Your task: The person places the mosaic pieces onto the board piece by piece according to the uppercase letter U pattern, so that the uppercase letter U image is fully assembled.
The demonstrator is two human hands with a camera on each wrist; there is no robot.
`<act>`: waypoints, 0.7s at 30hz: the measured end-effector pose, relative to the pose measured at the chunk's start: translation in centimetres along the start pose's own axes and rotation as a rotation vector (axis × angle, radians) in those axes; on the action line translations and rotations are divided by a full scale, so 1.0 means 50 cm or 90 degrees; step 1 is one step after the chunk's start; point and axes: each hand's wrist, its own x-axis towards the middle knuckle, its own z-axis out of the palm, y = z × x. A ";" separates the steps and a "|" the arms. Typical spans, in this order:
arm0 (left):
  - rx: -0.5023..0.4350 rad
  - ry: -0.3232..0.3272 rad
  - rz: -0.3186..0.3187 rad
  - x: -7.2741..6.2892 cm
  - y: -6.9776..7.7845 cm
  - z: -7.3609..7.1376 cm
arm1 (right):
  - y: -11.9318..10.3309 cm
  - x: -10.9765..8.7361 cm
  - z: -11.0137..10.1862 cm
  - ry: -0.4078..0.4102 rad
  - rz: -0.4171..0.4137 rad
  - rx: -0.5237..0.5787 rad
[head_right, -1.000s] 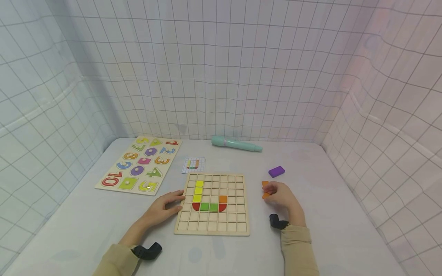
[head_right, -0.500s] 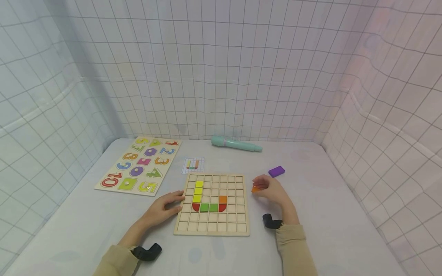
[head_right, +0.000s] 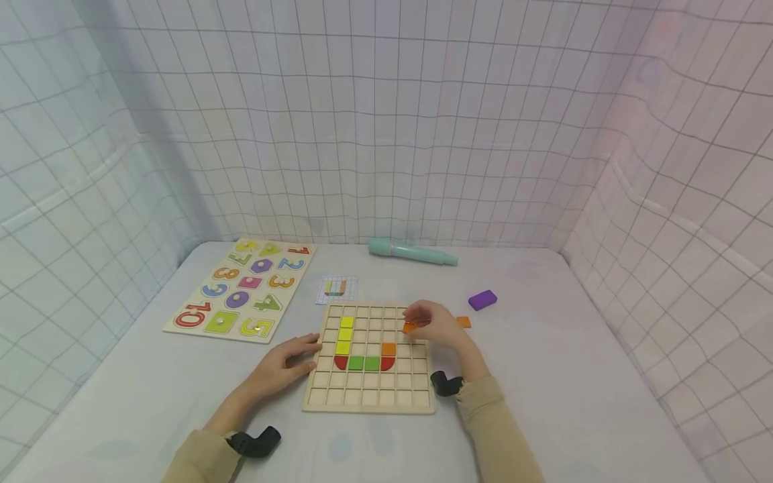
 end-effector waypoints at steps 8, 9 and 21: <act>0.001 -0.002 0.000 -0.002 -0.001 -0.002 | 0.030 0.048 0.033 -0.057 0.022 -0.009; 0.001 -0.003 0.000 -0.002 -0.001 -0.002 | 0.033 0.052 0.036 -0.062 0.024 -0.014; 0.003 -0.002 0.007 0.001 -0.002 0.000 | 0.029 0.069 0.058 -0.089 0.044 -0.059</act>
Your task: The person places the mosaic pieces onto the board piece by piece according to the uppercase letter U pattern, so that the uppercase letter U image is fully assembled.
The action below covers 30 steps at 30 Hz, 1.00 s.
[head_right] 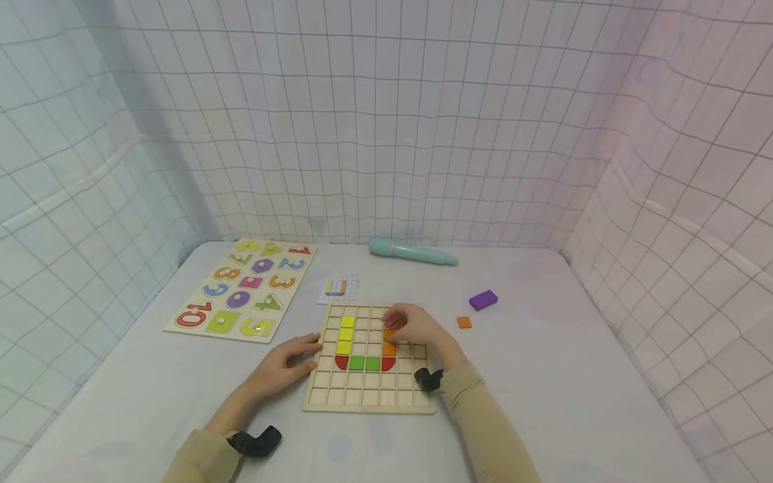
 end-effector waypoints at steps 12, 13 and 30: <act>-0.004 -0.003 -0.009 0.000 0.003 -0.001 | -0.008 -0.005 0.005 0.003 -0.005 0.002; -0.006 -0.003 -0.010 0.000 0.003 -0.001 | -0.008 -0.004 0.005 0.006 -0.003 0.000; -0.006 -0.002 -0.012 -0.001 0.004 -0.001 | 0.001 -0.025 -0.019 0.052 -0.012 -0.036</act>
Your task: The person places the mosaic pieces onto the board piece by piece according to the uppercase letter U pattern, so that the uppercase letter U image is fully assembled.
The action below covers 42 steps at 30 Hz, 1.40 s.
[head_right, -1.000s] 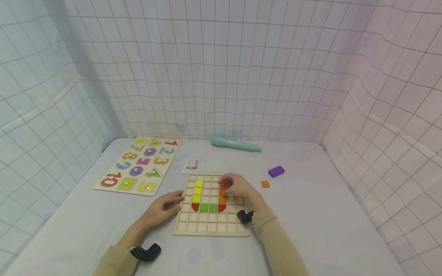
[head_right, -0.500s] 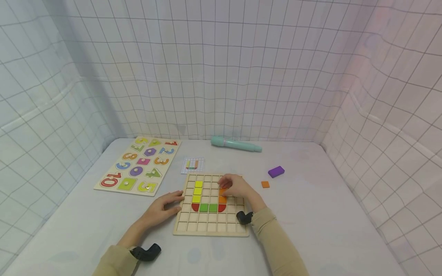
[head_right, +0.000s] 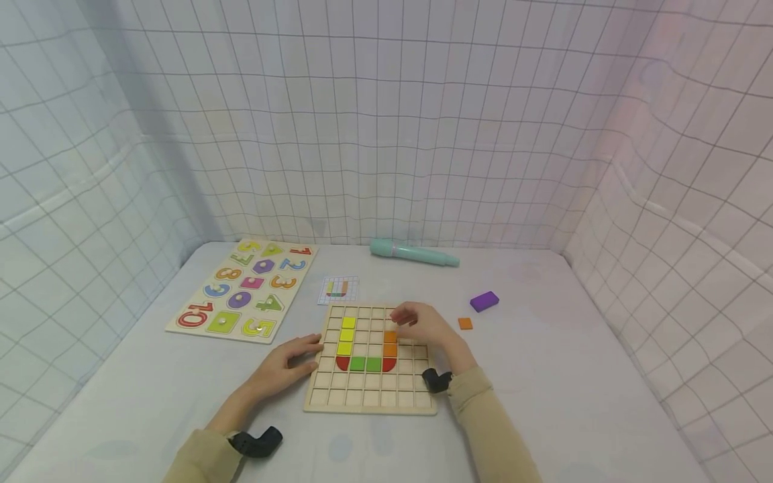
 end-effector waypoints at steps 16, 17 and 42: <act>0.006 0.002 0.015 0.000 -0.004 0.002 | 0.029 -0.071 -0.056 0.210 0.015 0.030; 0.006 0.001 0.015 0.000 -0.004 0.002 | 0.033 -0.074 -0.056 0.222 0.011 0.034; 0.011 0.001 0.002 0.000 -0.001 0.002 | 0.087 -0.100 -0.055 0.343 0.068 0.033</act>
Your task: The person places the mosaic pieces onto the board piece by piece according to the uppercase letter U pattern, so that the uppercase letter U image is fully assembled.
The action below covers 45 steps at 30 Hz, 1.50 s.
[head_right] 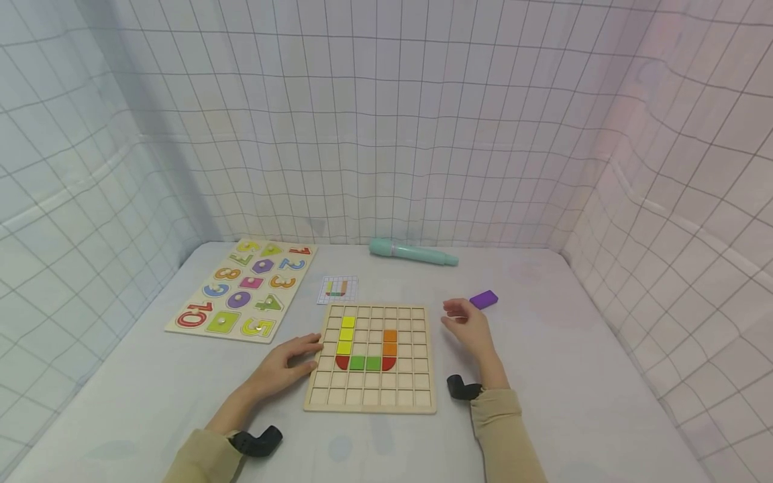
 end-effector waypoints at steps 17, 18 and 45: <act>-0.007 -0.004 -0.013 0.000 0.002 -0.001 | 0.018 -0.004 0.005 0.090 0.048 -0.037; -0.007 -0.005 -0.012 0.000 0.002 -0.001 | 0.019 -0.005 0.005 0.098 0.051 -0.039; -0.010 -0.002 0.007 0.000 0.002 -0.003 | 0.042 -0.010 0.005 0.129 0.107 -0.074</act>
